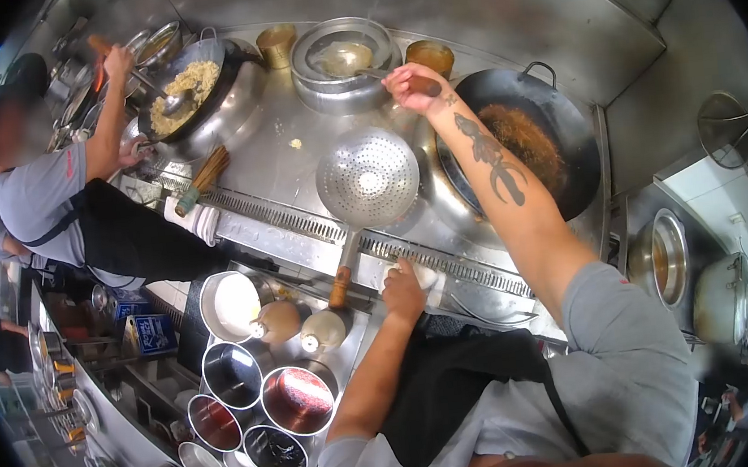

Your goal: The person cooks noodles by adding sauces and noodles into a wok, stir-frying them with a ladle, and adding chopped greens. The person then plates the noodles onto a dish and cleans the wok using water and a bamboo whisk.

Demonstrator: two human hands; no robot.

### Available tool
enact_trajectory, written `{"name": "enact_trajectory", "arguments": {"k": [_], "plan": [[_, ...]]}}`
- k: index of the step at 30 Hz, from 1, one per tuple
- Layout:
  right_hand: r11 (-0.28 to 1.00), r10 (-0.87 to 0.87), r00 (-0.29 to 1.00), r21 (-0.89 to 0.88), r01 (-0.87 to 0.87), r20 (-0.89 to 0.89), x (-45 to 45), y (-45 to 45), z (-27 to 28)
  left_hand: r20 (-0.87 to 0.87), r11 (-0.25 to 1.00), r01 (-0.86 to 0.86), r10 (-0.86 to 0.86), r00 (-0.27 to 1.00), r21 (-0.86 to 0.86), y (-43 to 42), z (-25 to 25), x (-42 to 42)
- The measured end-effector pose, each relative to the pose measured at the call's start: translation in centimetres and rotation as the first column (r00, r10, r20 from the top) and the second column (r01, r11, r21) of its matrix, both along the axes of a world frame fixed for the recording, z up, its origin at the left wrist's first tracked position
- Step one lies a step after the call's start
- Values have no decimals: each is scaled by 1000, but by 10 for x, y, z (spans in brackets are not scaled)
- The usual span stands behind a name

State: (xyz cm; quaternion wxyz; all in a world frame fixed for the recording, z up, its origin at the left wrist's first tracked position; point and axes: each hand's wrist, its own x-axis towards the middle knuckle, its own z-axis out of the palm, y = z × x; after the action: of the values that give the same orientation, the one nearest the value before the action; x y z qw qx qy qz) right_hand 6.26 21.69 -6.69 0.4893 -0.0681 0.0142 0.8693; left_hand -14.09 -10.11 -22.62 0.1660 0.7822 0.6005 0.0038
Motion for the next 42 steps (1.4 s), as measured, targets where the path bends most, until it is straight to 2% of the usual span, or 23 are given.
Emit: {"name": "enact_trajectory", "arguments": {"k": [2,3,5,6,7,10,12,14,16,17,19,20,22,23,25,26,27,30,31,34,35,38,42], "plan": [[995,-49,998,80,51,-28,12,-8,-1,-18,1000,-2,2,1000,-5,1,0,1],[997,-28,999,79,25,39,19,-22,11,-26,1000,2,-2,1000,-6,1,0,2],[997,-52,998,58,54,-26,37,-55,28,-66,997,69,-70,995,-23,0,4,-1],[996,-68,996,51,71,-60,49,-70,33,-88,994,105,-107,990,-29,2,13,-2],[984,-83,995,153,89,-48,61,-87,38,-81,990,107,-115,990,-92,3,23,-3],[989,-82,996,128,78,25,91,-163,83,-59,999,35,-37,998,-39,1,64,13],[995,-70,992,77,62,105,116,-214,103,164,963,192,-224,961,190,4,91,38],[995,-82,984,73,72,155,141,-260,105,393,824,257,-484,782,505,6,113,83],[994,-105,966,37,99,236,164,-294,100,403,707,300,-642,653,641,2,141,137],[994,-105,960,11,106,259,176,-306,93,398,643,306,-710,581,702,-2,149,159],[995,-68,935,-49,90,347,197,-323,83,388,700,473,-701,599,534,-4,132,189],[993,-74,869,-45,110,490,204,-330,80,379,714,546,-698,608,438,-5,121,201],[989,-74,675,-33,144,734,210,-341,76,412,719,456,-683,603,525,-8,110,213],[978,-104,503,-4,209,858,204,-353,85,417,721,443,-679,605,533,-7,108,213],[976,-154,85,138,171,984,209,-363,76,427,728,434,-672,605,531,-7,103,213],[973,-175,-135,192,126,975,210,-369,72,434,733,435,-668,604,523,-6,102,212],[938,-307,-190,330,106,933,208,-380,79,439,735,433,-666,603,521,-4,103,212],[873,-419,-392,482,74,819,223,-382,74,399,719,454,-680,616,526,-4,104,211],[860,-440,-480,510,17,759,228,-379,77,442,708,382,-684,580,594,-7,107,208],[874,-428,-631,475,-106,647,216,-351,89,561,717,239,-672,483,655,-24,146,174],[845,-491,-595,515,-145,637,214,-333,78,601,752,256,-646,471,607,-28,152,154],[879,-447,-463,472,-68,765,172,-266,78,704,860,272,-509,494,431,-29,149,87],[923,-351,-450,384,-19,821,116,-148,62,728,949,192,-315,608,250,-32,122,-2]]}}
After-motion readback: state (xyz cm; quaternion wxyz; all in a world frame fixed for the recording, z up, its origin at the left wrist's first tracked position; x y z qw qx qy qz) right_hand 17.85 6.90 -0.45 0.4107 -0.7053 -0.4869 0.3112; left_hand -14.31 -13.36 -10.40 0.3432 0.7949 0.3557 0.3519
